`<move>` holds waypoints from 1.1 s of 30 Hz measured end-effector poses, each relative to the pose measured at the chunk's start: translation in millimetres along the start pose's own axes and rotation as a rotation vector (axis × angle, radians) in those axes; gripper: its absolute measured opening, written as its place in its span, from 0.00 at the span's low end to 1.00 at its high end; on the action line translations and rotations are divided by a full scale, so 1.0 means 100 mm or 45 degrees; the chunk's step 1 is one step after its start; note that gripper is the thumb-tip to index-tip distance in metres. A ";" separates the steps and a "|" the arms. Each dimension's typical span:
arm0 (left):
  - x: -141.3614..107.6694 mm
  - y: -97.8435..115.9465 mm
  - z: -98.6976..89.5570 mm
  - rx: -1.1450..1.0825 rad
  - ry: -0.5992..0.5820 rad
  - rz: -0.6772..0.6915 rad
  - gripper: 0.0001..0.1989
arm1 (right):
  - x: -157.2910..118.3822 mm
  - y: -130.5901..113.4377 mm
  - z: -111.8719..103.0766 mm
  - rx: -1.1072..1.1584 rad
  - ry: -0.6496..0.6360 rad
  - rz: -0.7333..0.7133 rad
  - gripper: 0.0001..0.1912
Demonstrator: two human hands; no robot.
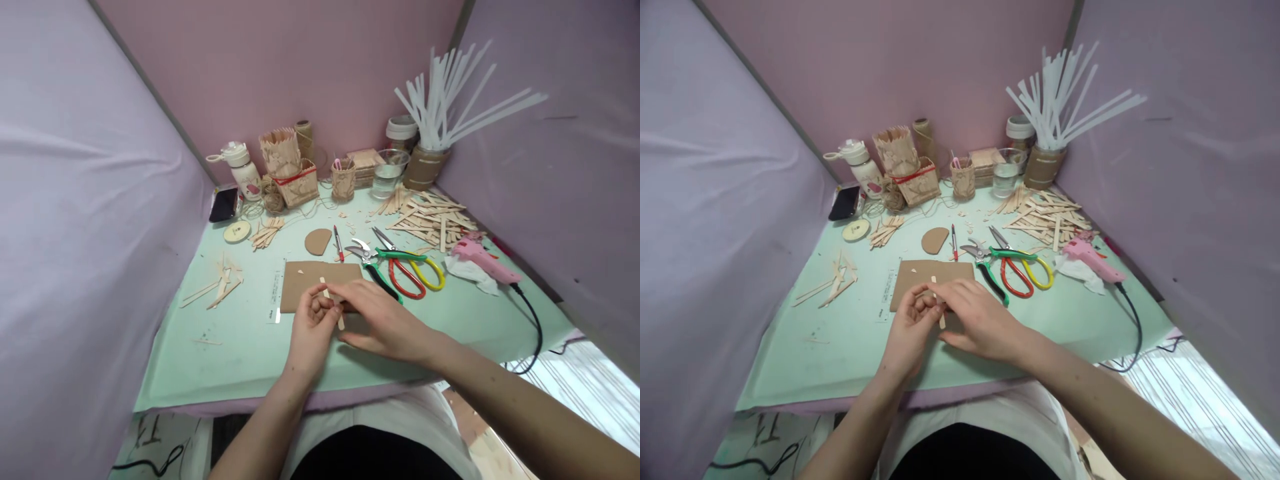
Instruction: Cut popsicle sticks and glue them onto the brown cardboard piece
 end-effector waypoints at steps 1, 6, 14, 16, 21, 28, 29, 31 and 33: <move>0.00 -0.01 0.00 0.008 -0.007 0.003 0.20 | 0.01 0.02 0.02 0.004 0.004 -0.003 0.38; 0.11 0.10 -0.17 0.415 -0.074 0.080 0.23 | 0.07 0.29 0.02 0.025 0.135 0.092 0.33; 0.39 0.28 -0.37 1.328 -0.277 0.284 0.28 | 0.28 0.58 0.17 0.089 -0.056 0.297 0.39; 0.41 0.26 -0.35 1.337 -0.326 0.263 0.28 | 0.30 0.58 0.20 0.071 -0.062 0.295 0.40; 0.43 0.23 -0.32 1.349 -0.336 0.248 0.28 | 0.29 0.59 0.22 0.044 -0.080 0.337 0.40; 0.44 0.22 -0.33 1.345 -0.355 0.270 0.28 | 0.29 0.60 0.23 0.052 -0.107 0.380 0.40; 0.43 0.22 -0.33 1.342 -0.352 0.280 0.28 | 0.29 0.60 0.23 0.050 -0.106 0.381 0.40; 0.42 0.23 -0.33 1.349 -0.374 0.312 0.29 | 0.28 0.61 0.24 0.047 -0.097 0.375 0.41; 0.41 0.23 -0.31 1.390 -0.435 0.364 0.28 | 0.27 0.62 0.25 0.045 -0.079 0.364 0.40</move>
Point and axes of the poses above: each hand's wrist, its own x-axis towards the middle knuckle, its own z-axis out of the palm, y = z × x, the point moved 4 cm from there along x, towards the middle knuckle, and after that the axes turned 3 degrees about -x, right-handed, at the moved point
